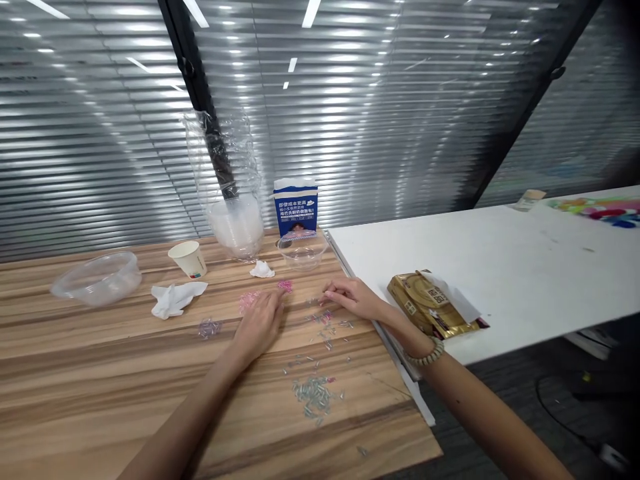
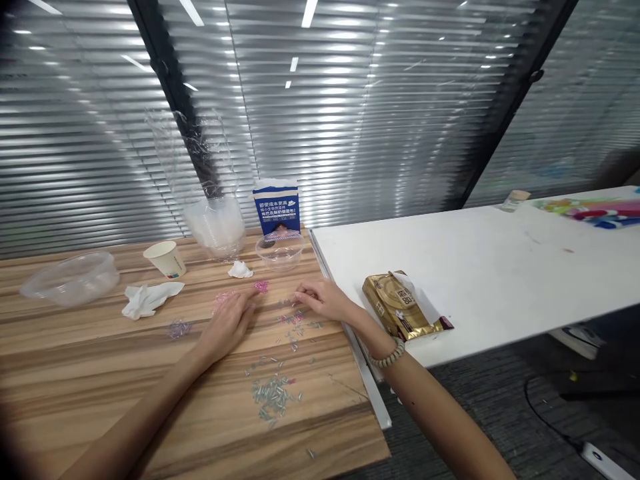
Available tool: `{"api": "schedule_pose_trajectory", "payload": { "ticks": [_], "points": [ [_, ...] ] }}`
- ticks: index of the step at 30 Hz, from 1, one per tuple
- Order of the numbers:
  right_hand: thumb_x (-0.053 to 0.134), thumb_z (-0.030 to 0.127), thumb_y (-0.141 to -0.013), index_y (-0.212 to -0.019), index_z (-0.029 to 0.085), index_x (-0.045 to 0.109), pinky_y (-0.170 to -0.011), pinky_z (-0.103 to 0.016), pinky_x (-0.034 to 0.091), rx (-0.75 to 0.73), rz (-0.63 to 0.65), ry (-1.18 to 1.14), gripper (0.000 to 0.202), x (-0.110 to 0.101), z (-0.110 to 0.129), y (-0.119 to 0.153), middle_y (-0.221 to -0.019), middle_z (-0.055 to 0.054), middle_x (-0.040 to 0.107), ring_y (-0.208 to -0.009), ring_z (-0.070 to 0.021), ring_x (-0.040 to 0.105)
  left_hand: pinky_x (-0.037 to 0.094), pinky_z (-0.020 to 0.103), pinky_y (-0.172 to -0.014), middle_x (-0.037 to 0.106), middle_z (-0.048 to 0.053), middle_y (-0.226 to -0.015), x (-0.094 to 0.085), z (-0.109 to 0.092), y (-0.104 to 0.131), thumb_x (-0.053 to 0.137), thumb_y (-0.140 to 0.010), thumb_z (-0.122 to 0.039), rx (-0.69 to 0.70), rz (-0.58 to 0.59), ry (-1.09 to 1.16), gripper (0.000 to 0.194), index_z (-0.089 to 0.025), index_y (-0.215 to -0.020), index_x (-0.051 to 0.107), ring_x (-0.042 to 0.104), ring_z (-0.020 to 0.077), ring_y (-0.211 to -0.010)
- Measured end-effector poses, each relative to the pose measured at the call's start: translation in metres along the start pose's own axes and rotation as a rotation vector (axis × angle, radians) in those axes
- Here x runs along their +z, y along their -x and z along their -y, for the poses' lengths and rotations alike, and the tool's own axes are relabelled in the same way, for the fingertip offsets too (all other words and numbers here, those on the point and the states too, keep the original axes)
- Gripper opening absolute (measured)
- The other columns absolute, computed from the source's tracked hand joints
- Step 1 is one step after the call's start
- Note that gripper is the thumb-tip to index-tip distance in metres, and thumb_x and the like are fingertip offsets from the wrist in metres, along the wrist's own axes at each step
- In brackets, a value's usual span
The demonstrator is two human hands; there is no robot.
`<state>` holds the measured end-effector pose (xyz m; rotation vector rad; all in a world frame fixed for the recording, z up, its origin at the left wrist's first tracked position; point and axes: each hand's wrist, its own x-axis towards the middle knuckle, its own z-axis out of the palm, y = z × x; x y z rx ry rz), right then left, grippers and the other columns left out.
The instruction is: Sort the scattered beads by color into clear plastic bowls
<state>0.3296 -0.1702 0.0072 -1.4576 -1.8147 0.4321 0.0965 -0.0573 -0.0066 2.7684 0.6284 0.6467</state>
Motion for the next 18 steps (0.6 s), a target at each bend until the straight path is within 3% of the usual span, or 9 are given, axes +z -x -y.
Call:
{"api": "schedule_pose_trajectory", "payload": {
  "ticks": [3,7,10,13,18],
  "points": [
    [0.045,0.04,-0.09,-0.09,0.017,0.064,-0.073,-0.026,0.048,0.013,0.017,-0.066,0.03,0.002,0.004,0.0,-0.091,-0.006,0.067,-0.082,-0.0151,0.062,0.038,0.043,-0.098,0.053,0.011,-0.122,0.002,-0.008,0.003,0.03,-0.094,-0.028,0.013,0.046,0.095,0.034,-0.016,-0.124,0.042,0.048,0.0225,-0.113],
    [0.048,0.041,-0.088,-0.091,0.016,0.062,-0.07,-0.026,0.05,0.035,0.081,-0.323,0.029,0.009,0.014,0.0,-0.098,-0.007,0.067,-0.083,-0.0158,0.065,0.038,0.042,-0.099,0.054,0.009,-0.123,0.004,-0.023,0.006,0.033,-0.094,-0.029,-0.008,0.076,0.237,0.033,-0.02,-0.124,0.042,0.048,0.0214,-0.115],
    [0.049,0.042,-0.087,-0.096,0.016,0.06,-0.07,-0.028,0.052,0.049,0.137,-0.46,0.029,0.016,0.022,-0.001,-0.1,-0.008,0.067,-0.086,-0.017,0.065,0.041,0.042,-0.096,0.059,0.009,-0.115,0.002,-0.031,0.006,0.042,-0.091,-0.034,-0.054,0.031,0.365,0.035,-0.021,-0.123,0.042,0.053,0.0223,-0.108],
    [0.049,0.04,-0.087,-0.104,0.017,0.058,-0.08,-0.032,0.051,0.048,0.148,-0.496,0.03,0.021,0.025,-0.003,-0.107,-0.008,0.065,-0.098,-0.0182,0.062,0.045,0.042,-0.09,0.062,0.009,-0.106,0.0,-0.034,0.005,0.055,-0.083,-0.033,-0.103,-0.018,0.407,0.044,-0.02,-0.122,0.042,0.058,0.0227,-0.099],
    [0.051,0.036,-0.087,-0.115,0.018,0.051,-0.09,-0.034,0.048,0.018,0.214,-0.565,0.033,0.026,0.021,-0.006,-0.12,-0.011,0.057,-0.111,-0.0186,0.056,0.051,0.037,-0.081,0.062,0.007,-0.095,0.004,-0.027,0.0,0.065,-0.075,-0.032,-0.149,-0.119,0.49,0.046,-0.018,-0.116,0.049,0.06,0.0194,-0.085]
  ]
}}
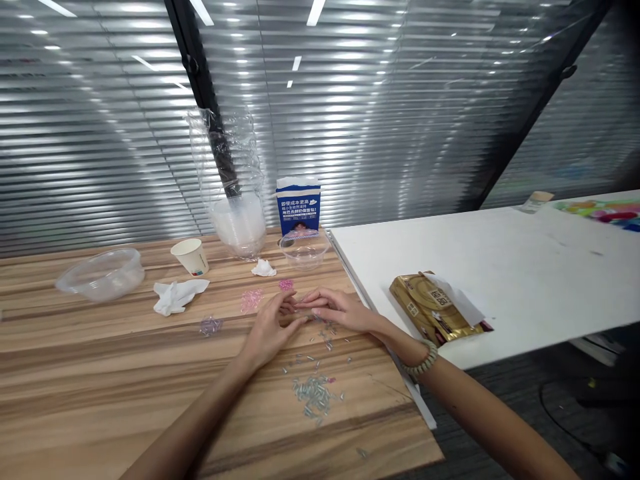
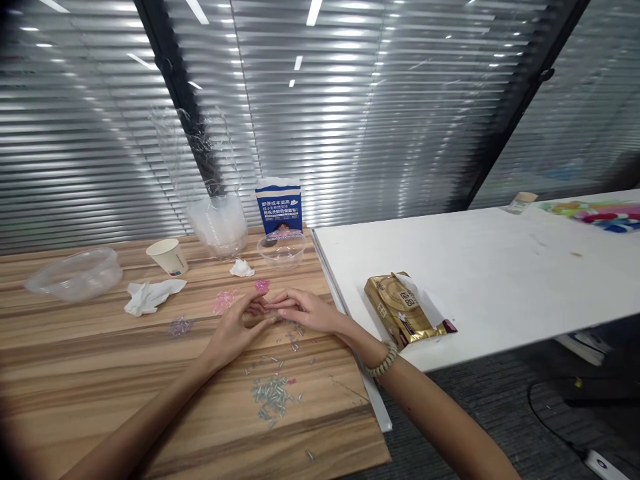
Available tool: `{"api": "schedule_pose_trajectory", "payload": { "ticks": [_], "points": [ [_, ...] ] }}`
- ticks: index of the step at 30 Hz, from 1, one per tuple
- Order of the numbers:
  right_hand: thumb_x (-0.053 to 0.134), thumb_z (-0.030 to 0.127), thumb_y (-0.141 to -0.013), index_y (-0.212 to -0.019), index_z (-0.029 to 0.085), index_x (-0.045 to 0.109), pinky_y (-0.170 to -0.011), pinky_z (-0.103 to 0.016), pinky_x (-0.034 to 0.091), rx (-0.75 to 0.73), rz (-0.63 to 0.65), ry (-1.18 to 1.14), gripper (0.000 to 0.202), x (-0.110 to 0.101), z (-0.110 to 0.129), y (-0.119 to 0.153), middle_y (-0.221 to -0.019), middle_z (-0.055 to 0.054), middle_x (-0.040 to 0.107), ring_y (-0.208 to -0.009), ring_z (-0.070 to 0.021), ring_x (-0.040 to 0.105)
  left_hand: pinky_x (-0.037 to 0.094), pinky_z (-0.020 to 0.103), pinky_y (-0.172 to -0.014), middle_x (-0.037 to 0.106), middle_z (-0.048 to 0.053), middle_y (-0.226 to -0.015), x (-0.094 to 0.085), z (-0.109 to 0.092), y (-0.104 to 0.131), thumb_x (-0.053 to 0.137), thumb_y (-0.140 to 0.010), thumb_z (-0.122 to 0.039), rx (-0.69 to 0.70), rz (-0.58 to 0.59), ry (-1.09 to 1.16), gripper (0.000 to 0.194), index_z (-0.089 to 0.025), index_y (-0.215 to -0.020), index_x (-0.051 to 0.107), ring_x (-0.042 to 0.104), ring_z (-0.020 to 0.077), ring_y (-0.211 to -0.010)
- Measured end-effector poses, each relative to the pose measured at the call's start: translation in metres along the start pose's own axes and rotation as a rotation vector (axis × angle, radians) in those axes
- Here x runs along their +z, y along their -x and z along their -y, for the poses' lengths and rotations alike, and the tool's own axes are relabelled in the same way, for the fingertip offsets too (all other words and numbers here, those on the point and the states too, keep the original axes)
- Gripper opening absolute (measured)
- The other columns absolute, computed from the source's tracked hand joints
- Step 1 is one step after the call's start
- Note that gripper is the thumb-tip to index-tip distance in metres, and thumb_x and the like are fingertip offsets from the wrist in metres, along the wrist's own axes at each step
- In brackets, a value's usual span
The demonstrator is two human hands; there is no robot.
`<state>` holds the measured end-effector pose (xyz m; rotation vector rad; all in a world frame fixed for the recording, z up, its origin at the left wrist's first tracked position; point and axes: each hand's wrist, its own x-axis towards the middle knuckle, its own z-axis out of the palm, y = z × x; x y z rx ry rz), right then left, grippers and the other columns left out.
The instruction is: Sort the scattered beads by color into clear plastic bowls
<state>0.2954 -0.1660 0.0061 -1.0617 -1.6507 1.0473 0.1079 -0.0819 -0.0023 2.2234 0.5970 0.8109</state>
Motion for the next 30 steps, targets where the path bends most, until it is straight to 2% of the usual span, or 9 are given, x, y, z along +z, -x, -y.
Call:
{"api": "schedule_pose_trajectory", "payload": {
  "ticks": [5,9,12,15,18,20,22,26,30],
  "points": [
    [0.05,0.033,-0.088,-0.119,0.018,0.048,-0.102,-0.036,0.04,-0.058,0.037,0.034,0.034,0.002,-0.005,-0.001,-0.127,-0.01,0.052,-0.118,-0.0165,0.05,0.055,0.033,-0.072,0.063,0.004,-0.081,0.003,0.014,-0.003,0.065,-0.073,-0.035,-0.114,-0.07,0.269,0.037,-0.015,-0.102,0.055,0.062,0.0166,-0.075],
    [0.052,0.031,-0.088,-0.118,0.018,0.049,-0.103,-0.037,0.039,-0.063,0.037,0.12,0.033,0.003,-0.005,-0.001,-0.124,-0.009,0.053,-0.118,-0.0169,0.05,0.055,0.032,-0.072,0.064,0.005,-0.083,0.002,0.017,-0.003,0.065,-0.072,-0.035,-0.132,-0.064,0.309,0.03,-0.014,-0.093,0.059,0.063,0.0164,-0.074],
    [0.051,0.033,-0.088,-0.116,0.019,0.049,-0.094,-0.036,0.046,-0.04,-0.011,0.081,0.031,0.0,-0.004,0.0,-0.124,-0.009,0.053,-0.113,-0.0175,0.054,0.055,0.032,-0.071,0.065,0.006,-0.085,-0.005,0.014,-0.004,0.061,-0.076,-0.034,-0.074,-0.085,0.179,0.023,-0.015,-0.089,0.061,0.063,0.0168,-0.074],
    [0.048,0.035,-0.088,-0.111,0.02,0.051,-0.083,-0.034,0.051,0.007,-0.155,0.077,0.028,-0.008,-0.003,0.001,-0.12,-0.008,0.057,-0.104,-0.018,0.059,0.053,0.032,-0.074,0.066,0.006,-0.088,-0.013,0.012,-0.004,0.057,-0.08,-0.029,0.021,-0.104,-0.016,0.018,-0.016,-0.091,0.063,0.063,0.0169,-0.077],
    [0.048,0.035,-0.088,-0.103,0.018,0.056,-0.087,-0.036,0.048,0.012,-0.334,0.204,0.024,-0.016,-0.001,0.001,-0.109,-0.007,0.064,-0.1,-0.0185,0.06,0.052,0.033,-0.079,0.067,0.006,-0.093,-0.013,0.01,0.0,0.056,-0.082,-0.025,0.07,-0.014,-0.1,0.018,-0.017,-0.097,0.063,0.063,0.0184,-0.086],
    [0.048,0.033,-0.088,-0.099,0.018,0.058,-0.084,-0.034,0.048,0.019,-0.399,0.274,0.021,-0.019,-0.001,0.001,-0.104,-0.006,0.066,-0.097,-0.0182,0.061,0.052,0.032,-0.08,0.067,0.006,-0.095,-0.008,0.008,0.001,0.056,-0.083,-0.024,0.058,0.05,-0.093,0.02,-0.017,-0.099,0.063,0.063,0.0186,-0.088],
    [0.048,0.031,-0.087,-0.097,0.018,0.058,-0.078,-0.03,0.049,0.024,-0.416,0.302,0.019,-0.02,0.0,0.001,-0.101,-0.005,0.067,-0.091,-0.0165,0.062,0.052,0.031,-0.078,0.067,0.006,-0.094,-0.001,0.007,0.001,0.056,-0.083,-0.021,0.04,0.084,-0.103,0.019,-0.017,-0.1,0.063,0.063,0.018,-0.086],
    [0.048,0.025,-0.086,-0.093,0.018,0.058,-0.069,-0.026,0.048,0.018,-0.428,0.339,0.014,-0.019,-0.002,0.0,-0.097,-0.004,0.069,-0.077,-0.0131,0.063,0.05,0.031,-0.077,0.067,0.006,-0.088,0.009,0.008,-0.006,0.055,-0.081,-0.012,0.043,0.059,-0.214,0.015,-0.015,-0.092,0.064,0.062,0.0184,-0.082],
    [0.048,0.022,-0.085,-0.091,0.018,0.057,-0.067,-0.026,0.048,0.022,-0.446,0.366,0.012,-0.021,-0.007,0.0,-0.094,-0.004,0.069,-0.073,-0.0128,0.062,0.047,0.032,-0.08,0.067,0.006,-0.089,0.001,0.019,-0.009,0.05,-0.082,-0.006,0.074,0.057,-0.33,0.018,-0.015,-0.091,0.063,0.06,0.0189,-0.084]
  ]
}}
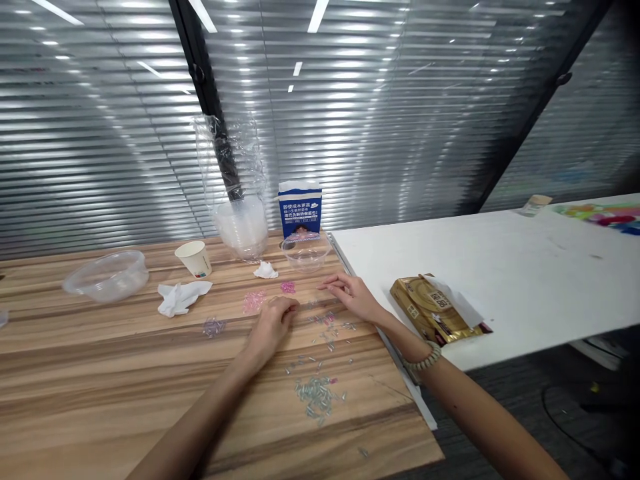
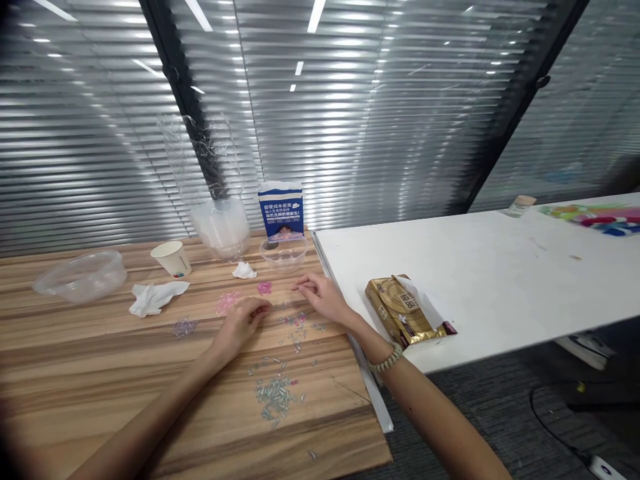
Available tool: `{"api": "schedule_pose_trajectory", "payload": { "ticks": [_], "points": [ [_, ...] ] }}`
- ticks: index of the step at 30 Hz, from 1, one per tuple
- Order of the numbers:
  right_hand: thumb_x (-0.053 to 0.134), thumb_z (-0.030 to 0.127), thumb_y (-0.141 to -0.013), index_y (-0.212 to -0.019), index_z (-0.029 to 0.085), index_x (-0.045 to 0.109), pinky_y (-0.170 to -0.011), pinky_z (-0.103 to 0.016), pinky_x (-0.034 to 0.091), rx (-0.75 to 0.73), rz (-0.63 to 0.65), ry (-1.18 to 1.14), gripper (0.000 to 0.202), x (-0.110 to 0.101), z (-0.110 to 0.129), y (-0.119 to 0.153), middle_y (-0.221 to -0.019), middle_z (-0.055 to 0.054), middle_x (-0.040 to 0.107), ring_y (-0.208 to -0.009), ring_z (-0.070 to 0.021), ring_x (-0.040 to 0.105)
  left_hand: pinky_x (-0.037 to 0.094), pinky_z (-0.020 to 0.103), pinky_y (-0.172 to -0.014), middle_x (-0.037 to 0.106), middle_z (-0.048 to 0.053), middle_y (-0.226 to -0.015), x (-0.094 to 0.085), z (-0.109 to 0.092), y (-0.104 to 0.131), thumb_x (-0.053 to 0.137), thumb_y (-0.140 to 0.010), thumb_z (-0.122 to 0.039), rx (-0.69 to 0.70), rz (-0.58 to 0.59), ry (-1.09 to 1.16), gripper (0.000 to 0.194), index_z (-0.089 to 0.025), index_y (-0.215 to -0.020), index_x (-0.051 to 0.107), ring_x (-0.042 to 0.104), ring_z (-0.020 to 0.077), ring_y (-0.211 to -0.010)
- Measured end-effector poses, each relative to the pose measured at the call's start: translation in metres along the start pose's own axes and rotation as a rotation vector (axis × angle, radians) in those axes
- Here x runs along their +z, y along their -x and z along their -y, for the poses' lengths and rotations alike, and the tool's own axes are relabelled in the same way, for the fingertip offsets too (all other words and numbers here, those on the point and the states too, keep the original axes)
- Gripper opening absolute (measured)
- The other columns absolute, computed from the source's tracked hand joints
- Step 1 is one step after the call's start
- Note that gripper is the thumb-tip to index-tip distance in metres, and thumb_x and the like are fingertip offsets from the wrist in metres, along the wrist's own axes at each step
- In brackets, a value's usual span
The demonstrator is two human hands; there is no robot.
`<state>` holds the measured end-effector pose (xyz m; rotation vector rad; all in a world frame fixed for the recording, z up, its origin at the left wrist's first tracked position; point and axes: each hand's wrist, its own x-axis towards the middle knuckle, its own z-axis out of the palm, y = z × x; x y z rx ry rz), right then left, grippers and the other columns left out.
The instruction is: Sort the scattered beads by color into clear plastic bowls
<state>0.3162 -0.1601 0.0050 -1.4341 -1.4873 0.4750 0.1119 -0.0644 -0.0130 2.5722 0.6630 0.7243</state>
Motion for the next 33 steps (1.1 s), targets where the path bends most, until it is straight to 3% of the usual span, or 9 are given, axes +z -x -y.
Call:
{"api": "schedule_pose_trajectory", "payload": {
  "ticks": [8,12,19,23,26,33],
  "points": [
    [0.049,0.018,-0.082,-0.082,0.017,0.061,-0.075,-0.028,0.05,-0.112,0.093,0.093,0.012,-0.003,-0.004,0.003,-0.087,-0.004,0.066,-0.083,-0.0154,0.063,0.043,0.038,-0.081,0.062,0.009,-0.093,-0.032,0.019,0.005,0.043,-0.085,-0.005,0.026,0.094,-0.373,0.023,-0.014,-0.097,0.06,0.055,0.0242,-0.09],
    [0.052,0.014,-0.079,-0.082,0.017,0.062,-0.076,-0.027,0.05,-0.176,0.139,0.161,0.011,-0.007,-0.008,0.005,-0.089,-0.003,0.066,-0.082,-0.0145,0.062,0.043,0.037,-0.077,0.062,0.009,-0.094,-0.038,0.024,0.005,0.041,-0.084,-0.004,0.008,0.059,-0.448,0.024,-0.014,-0.096,0.06,0.053,0.0256,-0.091],
    [0.052,0.013,-0.08,-0.099,0.019,0.059,-0.083,-0.03,0.048,-0.172,0.206,0.234,0.021,-0.008,-0.007,0.008,-0.102,-0.004,0.064,-0.094,-0.0163,0.06,0.043,0.039,-0.087,0.06,0.01,-0.106,-0.019,0.011,0.007,0.035,-0.089,-0.011,0.068,-0.054,-0.292,0.029,-0.016,-0.111,0.054,0.053,0.0235,-0.1],
    [0.05,0.01,-0.079,-0.105,0.019,0.056,-0.089,-0.034,0.045,-0.203,0.237,0.301,0.028,-0.006,-0.005,0.008,-0.107,-0.006,0.062,-0.1,-0.0181,0.058,0.041,0.039,-0.097,0.053,0.011,-0.124,-0.005,-0.01,0.008,0.034,-0.093,-0.025,0.096,0.076,-0.075,0.037,-0.016,-0.129,0.038,0.049,0.021,-0.115],
    [0.05,0.009,-0.078,-0.107,0.018,0.055,-0.091,-0.036,0.044,-0.223,0.256,0.347,0.03,-0.005,-0.005,0.007,-0.11,-0.007,0.061,-0.103,-0.0193,0.056,0.038,0.04,-0.101,0.049,0.011,-0.13,0.0,-0.018,0.009,0.032,-0.095,-0.03,0.116,0.173,-0.045,0.041,-0.016,-0.133,0.033,0.045,0.0205,-0.12],
    [0.048,0.009,-0.081,-0.105,0.017,0.056,-0.091,-0.034,0.043,-0.223,0.282,0.35,0.027,-0.005,-0.003,0.006,-0.109,-0.007,0.061,-0.103,-0.0188,0.055,0.038,0.039,-0.102,0.051,0.009,-0.129,0.001,-0.016,0.01,0.03,-0.095,-0.03,0.088,0.189,0.002,0.038,-0.018,-0.13,0.037,0.046,0.0199,-0.119]
  ]
}}
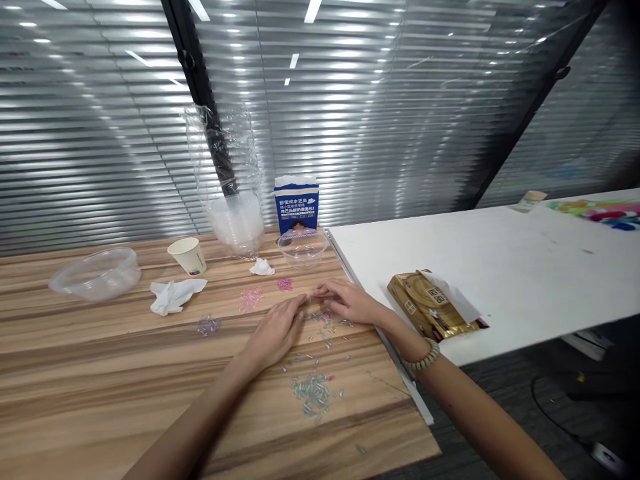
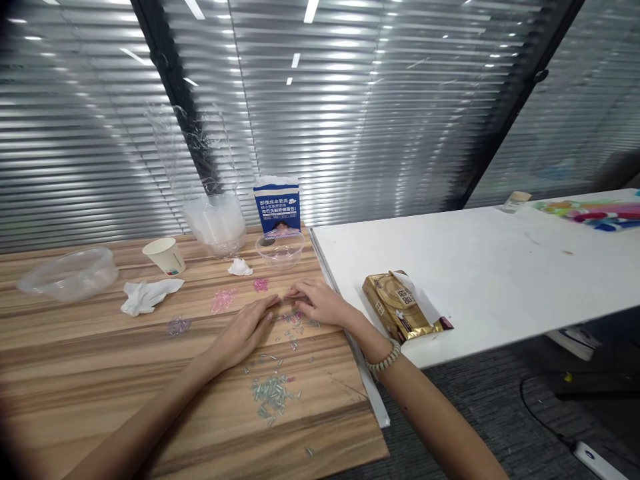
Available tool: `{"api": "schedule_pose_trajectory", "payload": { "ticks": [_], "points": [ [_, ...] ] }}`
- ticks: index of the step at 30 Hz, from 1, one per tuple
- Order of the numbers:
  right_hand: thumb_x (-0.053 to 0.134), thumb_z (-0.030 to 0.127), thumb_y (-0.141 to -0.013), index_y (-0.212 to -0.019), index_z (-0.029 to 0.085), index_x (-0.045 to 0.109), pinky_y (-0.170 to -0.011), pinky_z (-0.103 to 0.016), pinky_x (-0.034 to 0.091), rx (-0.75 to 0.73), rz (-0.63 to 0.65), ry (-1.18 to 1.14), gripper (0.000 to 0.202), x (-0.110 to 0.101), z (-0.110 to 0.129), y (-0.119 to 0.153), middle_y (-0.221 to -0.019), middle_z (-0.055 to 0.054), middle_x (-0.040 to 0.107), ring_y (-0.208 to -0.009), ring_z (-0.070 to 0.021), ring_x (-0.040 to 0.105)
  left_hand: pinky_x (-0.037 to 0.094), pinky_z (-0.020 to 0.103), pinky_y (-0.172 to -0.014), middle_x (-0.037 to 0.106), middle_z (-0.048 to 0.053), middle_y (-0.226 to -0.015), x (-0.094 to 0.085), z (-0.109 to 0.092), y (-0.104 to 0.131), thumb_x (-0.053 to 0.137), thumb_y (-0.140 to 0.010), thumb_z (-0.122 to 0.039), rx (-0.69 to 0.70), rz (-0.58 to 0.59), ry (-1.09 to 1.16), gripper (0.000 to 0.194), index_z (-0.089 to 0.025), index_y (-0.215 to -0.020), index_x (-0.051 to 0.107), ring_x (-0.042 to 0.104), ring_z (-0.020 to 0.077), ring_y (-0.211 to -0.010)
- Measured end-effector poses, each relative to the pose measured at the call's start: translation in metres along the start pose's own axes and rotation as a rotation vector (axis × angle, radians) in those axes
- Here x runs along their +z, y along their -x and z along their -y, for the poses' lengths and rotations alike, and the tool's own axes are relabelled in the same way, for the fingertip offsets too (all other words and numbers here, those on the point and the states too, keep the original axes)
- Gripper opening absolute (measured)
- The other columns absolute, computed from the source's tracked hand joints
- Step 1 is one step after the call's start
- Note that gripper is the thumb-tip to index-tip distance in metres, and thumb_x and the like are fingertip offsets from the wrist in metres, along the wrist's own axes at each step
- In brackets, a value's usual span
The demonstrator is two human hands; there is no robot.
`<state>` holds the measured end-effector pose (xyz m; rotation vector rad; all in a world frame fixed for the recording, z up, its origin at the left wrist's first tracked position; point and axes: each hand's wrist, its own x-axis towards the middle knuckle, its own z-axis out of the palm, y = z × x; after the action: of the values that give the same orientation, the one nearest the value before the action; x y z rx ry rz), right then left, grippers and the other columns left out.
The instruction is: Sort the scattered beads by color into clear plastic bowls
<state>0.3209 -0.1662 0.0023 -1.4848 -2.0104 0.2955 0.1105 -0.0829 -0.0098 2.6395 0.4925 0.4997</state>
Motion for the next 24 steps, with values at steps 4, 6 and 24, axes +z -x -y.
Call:
{"api": "schedule_pose_trajectory", "payload": {
  "ticks": [4,6,24],
  "points": [
    [0.048,0.009,-0.081,-0.102,0.018,0.058,-0.088,-0.034,0.044,0.0,-0.019,-0.017,0.024,-0.001,-0.0003,0.0004,-0.106,-0.006,0.062,-0.099,-0.0178,0.057,0.038,0.039,-0.101,0.055,0.008,-0.124,-0.0022,-0.0002,0.0011,0.03,-0.095,-0.029,-0.026,-0.019,0.091,0.034,-0.018,-0.125,0.042,0.048,0.0189,-0.117],
    [0.047,0.009,-0.081,-0.1,0.018,0.058,-0.087,-0.033,0.044,0.009,-0.035,-0.004,0.024,-0.0013,-0.0016,0.0007,-0.105,-0.006,0.062,-0.098,-0.0177,0.057,0.039,0.039,-0.1,0.058,0.008,-0.119,-0.0038,-0.0009,0.0015,0.029,-0.095,-0.027,-0.039,-0.018,0.139,0.035,-0.017,-0.126,0.041,0.05,0.0186,-0.114],
    [0.044,0.003,-0.074,-0.096,0.016,0.058,-0.087,-0.035,0.045,0.074,-0.111,0.102,0.029,-0.0011,-0.0084,0.0012,-0.099,-0.006,0.063,-0.097,-0.019,0.056,0.042,0.037,-0.097,0.058,0.008,-0.117,-0.0045,-0.0053,0.0003,0.033,-0.095,-0.031,-0.03,-0.031,0.127,0.033,-0.018,-0.122,0.047,0.054,0.0191,-0.109]
  ]
}}
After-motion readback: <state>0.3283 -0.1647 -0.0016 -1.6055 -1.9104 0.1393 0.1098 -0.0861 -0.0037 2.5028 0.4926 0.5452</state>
